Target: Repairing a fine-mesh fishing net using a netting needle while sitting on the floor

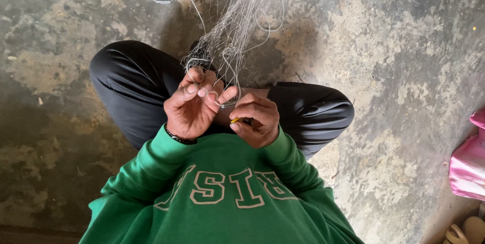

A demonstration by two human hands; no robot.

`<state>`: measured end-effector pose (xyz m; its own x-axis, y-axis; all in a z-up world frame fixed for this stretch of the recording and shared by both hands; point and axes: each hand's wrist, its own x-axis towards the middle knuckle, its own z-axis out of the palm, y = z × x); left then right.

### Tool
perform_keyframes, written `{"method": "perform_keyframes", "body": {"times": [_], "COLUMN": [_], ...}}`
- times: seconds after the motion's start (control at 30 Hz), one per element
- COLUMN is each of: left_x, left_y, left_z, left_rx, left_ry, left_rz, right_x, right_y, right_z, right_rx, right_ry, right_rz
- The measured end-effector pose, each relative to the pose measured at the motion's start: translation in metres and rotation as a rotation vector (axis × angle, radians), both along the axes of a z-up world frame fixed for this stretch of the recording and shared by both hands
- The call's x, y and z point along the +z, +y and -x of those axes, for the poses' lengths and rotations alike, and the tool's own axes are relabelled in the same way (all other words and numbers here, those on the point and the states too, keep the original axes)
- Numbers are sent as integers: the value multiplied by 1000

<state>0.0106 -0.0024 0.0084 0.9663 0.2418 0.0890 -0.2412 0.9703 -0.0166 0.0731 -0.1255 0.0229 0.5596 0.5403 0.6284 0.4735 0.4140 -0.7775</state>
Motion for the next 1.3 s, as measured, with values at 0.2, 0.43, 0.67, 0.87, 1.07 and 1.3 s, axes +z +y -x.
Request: {"method": "perform_keyframes", "body": {"times": [0.2,0.43,0.67,0.87,1.07,1.3], "left_x": [2,8,7,11,11,12], "left_y": [2,-6,-13,-12,-5,11], "left_z": [-5,-16,-26,-33,-29,-19], "left_rx": [47,99,173,206,273,386], "left_ry": [-44,-23,94,196,211,191], "left_rz": [4,-248,-337,-301,-273,-322], "right_x": [-9,-9,11,21,49,53], "right_y": [-1,3,1,1,-7,-29], "right_z": [-8,-8,-15,-10,-6,11], "right_rx": [56,103,71,-95,-81,225], "right_ry": [131,311,217,23,-321,-51], "right_rz": [-52,-121,-89,-43,-274,-216]}}
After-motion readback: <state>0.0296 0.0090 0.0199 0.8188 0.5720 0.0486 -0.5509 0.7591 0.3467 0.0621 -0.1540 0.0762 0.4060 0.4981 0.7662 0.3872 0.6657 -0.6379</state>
